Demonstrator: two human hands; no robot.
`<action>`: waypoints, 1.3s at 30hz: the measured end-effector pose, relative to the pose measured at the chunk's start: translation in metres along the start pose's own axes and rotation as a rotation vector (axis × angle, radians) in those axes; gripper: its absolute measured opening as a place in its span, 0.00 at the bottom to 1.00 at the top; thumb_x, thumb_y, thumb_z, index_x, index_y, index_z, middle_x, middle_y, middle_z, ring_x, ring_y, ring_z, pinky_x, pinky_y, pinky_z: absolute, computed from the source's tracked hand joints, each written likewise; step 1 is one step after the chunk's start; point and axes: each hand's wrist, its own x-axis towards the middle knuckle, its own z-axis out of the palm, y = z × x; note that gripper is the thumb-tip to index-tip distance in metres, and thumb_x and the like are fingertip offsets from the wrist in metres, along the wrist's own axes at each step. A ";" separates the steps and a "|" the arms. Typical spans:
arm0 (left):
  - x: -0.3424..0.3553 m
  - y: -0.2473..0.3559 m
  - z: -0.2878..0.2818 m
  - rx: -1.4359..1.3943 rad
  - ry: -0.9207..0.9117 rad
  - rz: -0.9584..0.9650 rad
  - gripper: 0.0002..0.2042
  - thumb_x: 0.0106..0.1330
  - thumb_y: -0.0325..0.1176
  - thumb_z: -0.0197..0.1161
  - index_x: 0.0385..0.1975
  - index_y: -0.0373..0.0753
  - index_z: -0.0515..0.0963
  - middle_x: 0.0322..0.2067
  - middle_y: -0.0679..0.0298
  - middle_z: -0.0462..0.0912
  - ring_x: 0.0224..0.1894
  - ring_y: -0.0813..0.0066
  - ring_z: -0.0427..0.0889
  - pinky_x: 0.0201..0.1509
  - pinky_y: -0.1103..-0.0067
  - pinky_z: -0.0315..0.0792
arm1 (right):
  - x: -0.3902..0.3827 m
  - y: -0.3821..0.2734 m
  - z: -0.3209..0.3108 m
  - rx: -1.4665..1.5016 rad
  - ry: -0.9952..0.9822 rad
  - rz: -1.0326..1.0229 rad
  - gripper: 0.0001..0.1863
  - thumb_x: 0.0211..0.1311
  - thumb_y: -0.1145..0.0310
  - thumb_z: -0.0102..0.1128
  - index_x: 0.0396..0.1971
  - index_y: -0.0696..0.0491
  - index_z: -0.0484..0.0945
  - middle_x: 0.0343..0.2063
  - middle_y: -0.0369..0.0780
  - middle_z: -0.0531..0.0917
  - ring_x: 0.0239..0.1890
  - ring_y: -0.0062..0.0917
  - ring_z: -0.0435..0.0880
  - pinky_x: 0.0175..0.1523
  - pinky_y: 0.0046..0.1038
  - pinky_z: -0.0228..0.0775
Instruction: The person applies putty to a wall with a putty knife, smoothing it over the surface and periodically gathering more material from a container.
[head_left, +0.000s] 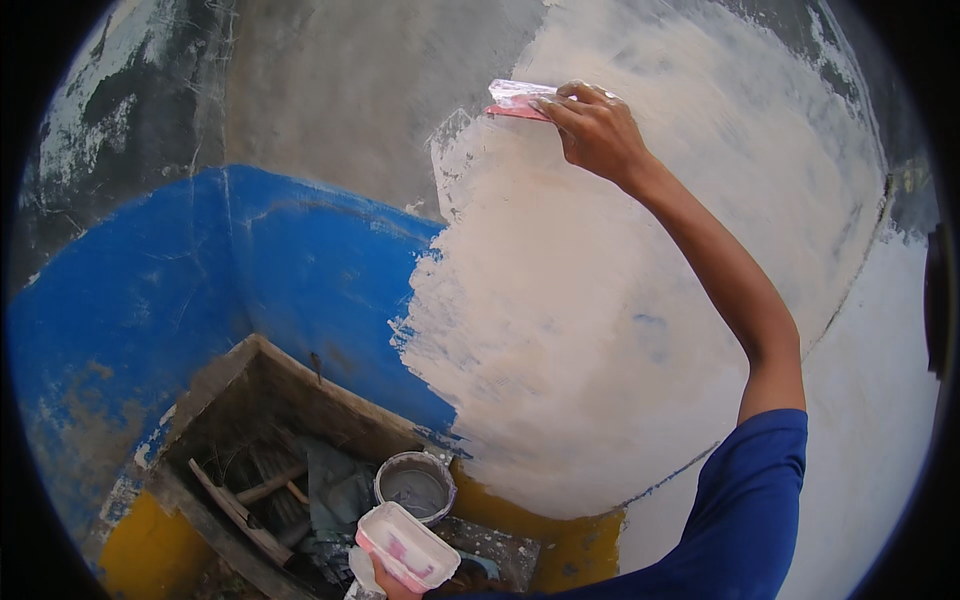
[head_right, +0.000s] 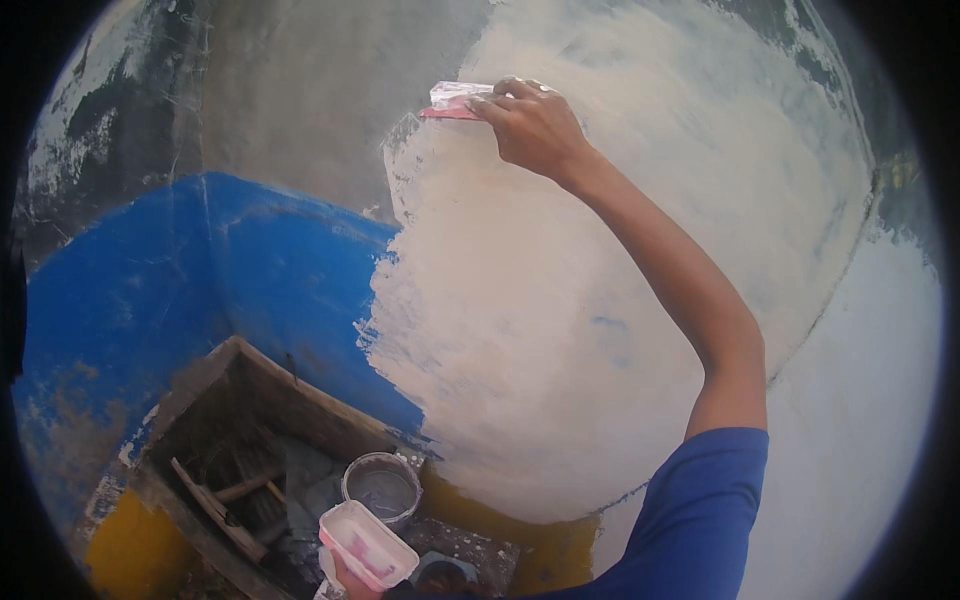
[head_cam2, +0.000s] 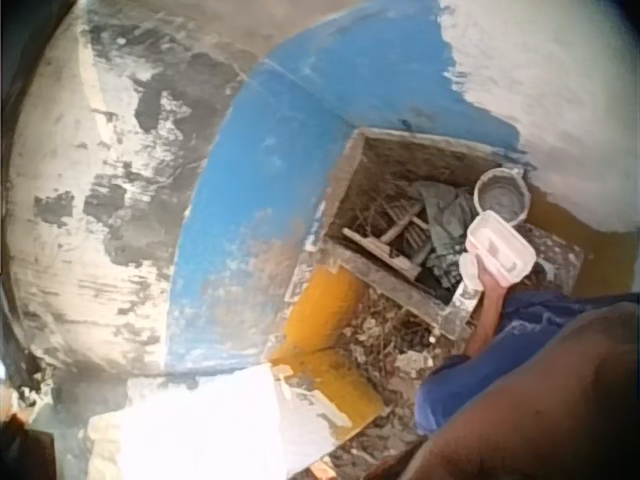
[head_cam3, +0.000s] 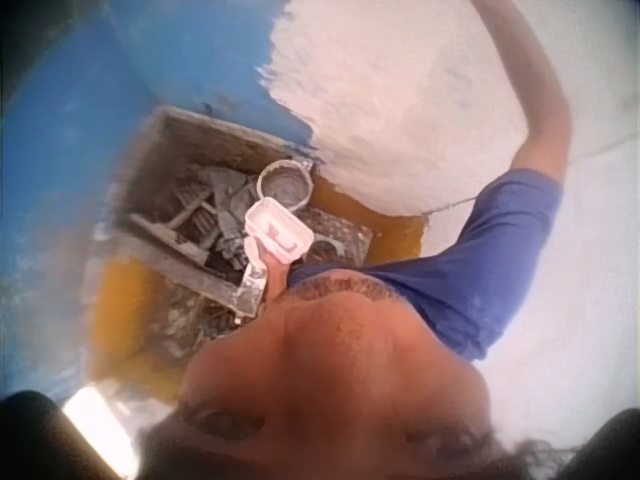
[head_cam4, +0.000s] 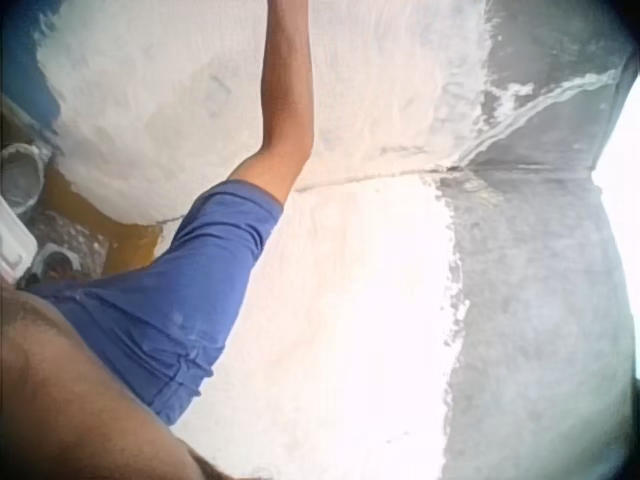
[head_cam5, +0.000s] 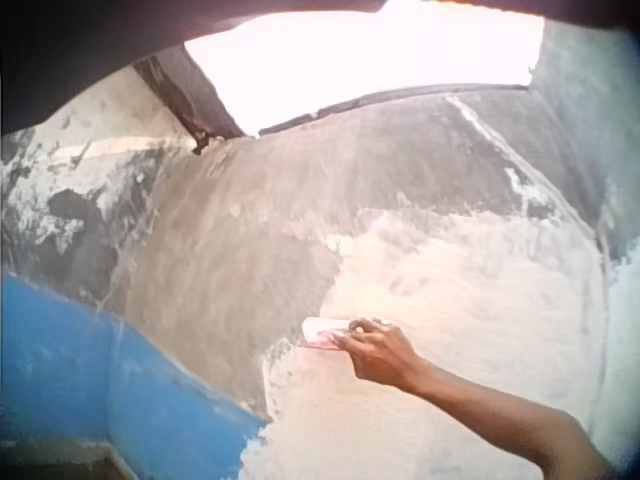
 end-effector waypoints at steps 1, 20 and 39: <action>0.002 -0.002 -0.009 -0.068 0.123 -0.058 0.39 0.66 0.67 0.46 0.72 0.49 0.55 0.69 0.56 0.60 0.68 0.41 0.60 0.61 0.40 0.62 | -0.001 0.016 -0.014 -0.035 0.075 0.045 0.14 0.51 0.77 0.61 0.39 0.49 0.84 0.31 0.35 0.87 0.41 0.30 0.84 0.40 0.34 0.79; 0.011 -0.005 -0.011 -0.023 0.142 -0.120 0.37 0.68 0.65 0.45 0.70 0.47 0.58 0.67 0.54 0.62 0.67 0.42 0.62 0.63 0.41 0.62 | -0.066 -0.041 -0.014 0.031 -0.075 -0.004 0.15 0.47 0.79 0.59 0.38 0.52 0.85 0.29 0.36 0.87 0.40 0.28 0.83 0.40 0.33 0.79; 0.011 -0.009 0.023 0.020 0.089 -0.110 0.34 0.70 0.62 0.44 0.70 0.48 0.59 0.66 0.54 0.65 0.65 0.44 0.65 0.62 0.44 0.65 | -0.010 0.133 -0.077 -0.317 0.374 0.308 0.17 0.52 0.72 0.64 0.44 0.46 0.86 0.31 0.39 0.87 0.37 0.32 0.85 0.41 0.31 0.80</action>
